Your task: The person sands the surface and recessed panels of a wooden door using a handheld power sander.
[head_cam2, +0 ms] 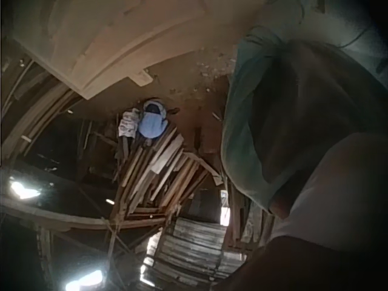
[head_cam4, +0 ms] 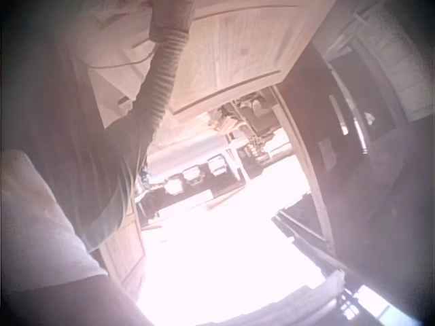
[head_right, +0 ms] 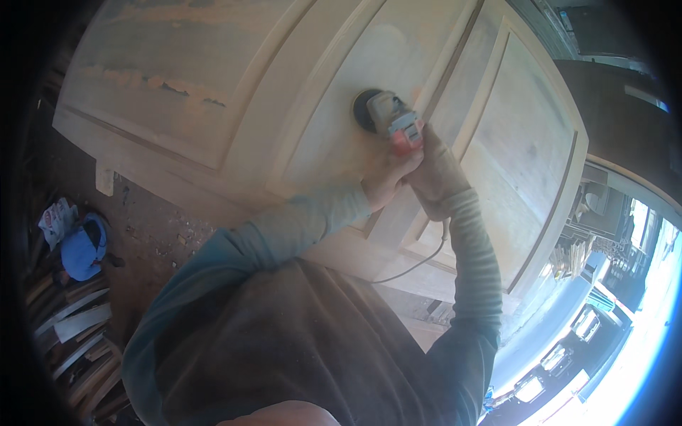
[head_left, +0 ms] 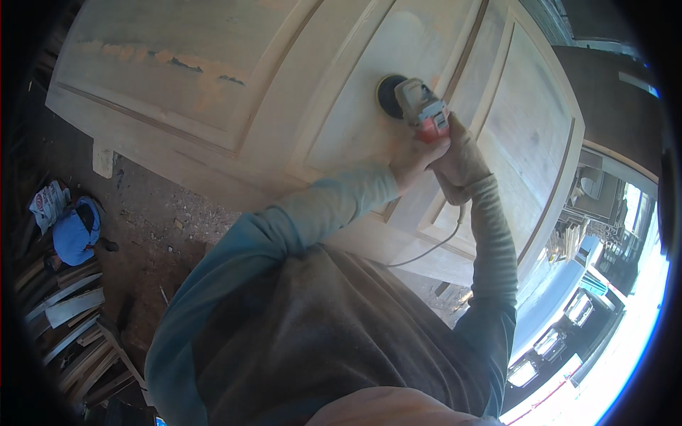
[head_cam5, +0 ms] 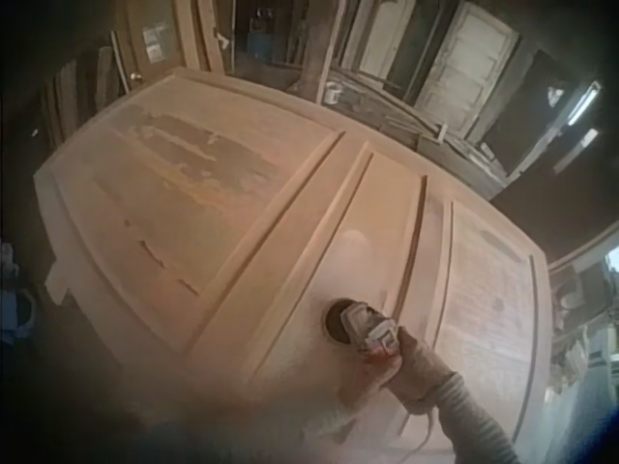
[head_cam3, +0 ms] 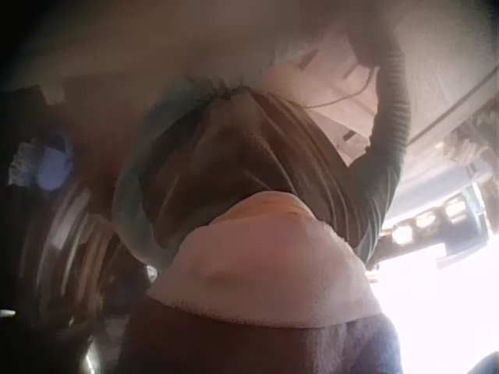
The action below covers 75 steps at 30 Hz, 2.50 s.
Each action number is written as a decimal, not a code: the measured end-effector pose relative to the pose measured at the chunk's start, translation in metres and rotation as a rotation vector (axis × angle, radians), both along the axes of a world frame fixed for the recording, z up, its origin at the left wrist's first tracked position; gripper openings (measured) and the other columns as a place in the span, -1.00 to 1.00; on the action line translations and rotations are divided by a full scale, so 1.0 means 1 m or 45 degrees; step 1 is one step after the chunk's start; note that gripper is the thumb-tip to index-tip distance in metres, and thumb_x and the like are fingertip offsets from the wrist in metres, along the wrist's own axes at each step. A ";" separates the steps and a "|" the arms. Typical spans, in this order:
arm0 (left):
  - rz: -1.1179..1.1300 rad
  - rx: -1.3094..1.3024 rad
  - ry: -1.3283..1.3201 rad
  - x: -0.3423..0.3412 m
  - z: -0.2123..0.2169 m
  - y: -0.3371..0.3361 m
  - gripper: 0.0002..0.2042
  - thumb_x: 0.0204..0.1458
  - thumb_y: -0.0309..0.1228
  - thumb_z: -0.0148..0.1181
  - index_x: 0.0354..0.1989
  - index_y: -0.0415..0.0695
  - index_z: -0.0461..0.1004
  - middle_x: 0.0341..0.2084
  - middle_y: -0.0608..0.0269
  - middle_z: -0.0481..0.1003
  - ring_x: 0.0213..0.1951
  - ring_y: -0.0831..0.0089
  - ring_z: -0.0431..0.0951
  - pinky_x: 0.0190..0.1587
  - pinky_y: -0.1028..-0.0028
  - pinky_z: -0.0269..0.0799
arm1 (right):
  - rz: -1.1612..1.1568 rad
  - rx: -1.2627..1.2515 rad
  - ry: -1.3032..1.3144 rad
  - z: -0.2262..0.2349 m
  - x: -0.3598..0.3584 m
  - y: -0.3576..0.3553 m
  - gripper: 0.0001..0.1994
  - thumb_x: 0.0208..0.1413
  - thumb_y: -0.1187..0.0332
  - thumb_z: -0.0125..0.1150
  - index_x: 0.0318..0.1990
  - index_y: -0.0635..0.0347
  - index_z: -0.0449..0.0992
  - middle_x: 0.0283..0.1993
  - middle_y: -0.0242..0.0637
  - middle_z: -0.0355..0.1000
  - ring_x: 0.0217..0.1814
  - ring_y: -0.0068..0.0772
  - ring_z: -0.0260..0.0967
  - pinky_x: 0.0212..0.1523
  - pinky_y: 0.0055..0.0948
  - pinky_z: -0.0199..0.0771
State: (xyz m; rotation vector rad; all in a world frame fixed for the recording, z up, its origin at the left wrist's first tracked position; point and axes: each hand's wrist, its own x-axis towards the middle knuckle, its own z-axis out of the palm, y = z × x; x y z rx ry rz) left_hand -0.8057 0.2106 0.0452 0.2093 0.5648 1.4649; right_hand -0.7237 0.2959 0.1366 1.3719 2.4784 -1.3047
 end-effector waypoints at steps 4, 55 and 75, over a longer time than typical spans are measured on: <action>-0.069 -0.041 0.011 0.018 -0.004 -0.027 -0.45 0.34 -0.21 0.23 0.45 0.07 0.23 0.27 0.38 0.39 0.32 0.50 0.36 0.40 0.25 0.25 | -0.059 -0.204 0.127 0.002 0.014 -0.020 -0.39 0.11 0.27 0.43 0.26 0.31 0.36 0.09 0.07 0.56 0.19 -0.05 0.57 0.16 -0.19 0.53; 0.226 -0.073 -0.163 0.084 0.008 -0.110 -0.53 0.39 -0.24 0.14 0.37 -0.18 0.28 0.22 0.18 0.44 0.26 0.41 0.46 0.31 0.26 0.38 | 0.321 -0.072 -0.008 0.003 0.059 -0.080 -0.33 0.01 0.17 0.48 0.18 0.39 0.34 0.04 0.22 0.56 0.14 0.19 0.58 0.15 -0.11 0.53; 0.098 -0.120 0.041 0.050 -0.001 0.001 -0.50 0.25 0.05 0.25 0.12 -0.12 0.49 -0.05 0.31 0.56 -0.03 0.52 0.53 0.06 0.35 0.41 | 0.125 0.074 -0.024 -0.008 0.039 0.021 -0.39 0.01 0.13 0.48 0.10 0.38 0.43 0.01 0.16 0.58 0.13 0.11 0.58 0.13 -0.13 0.54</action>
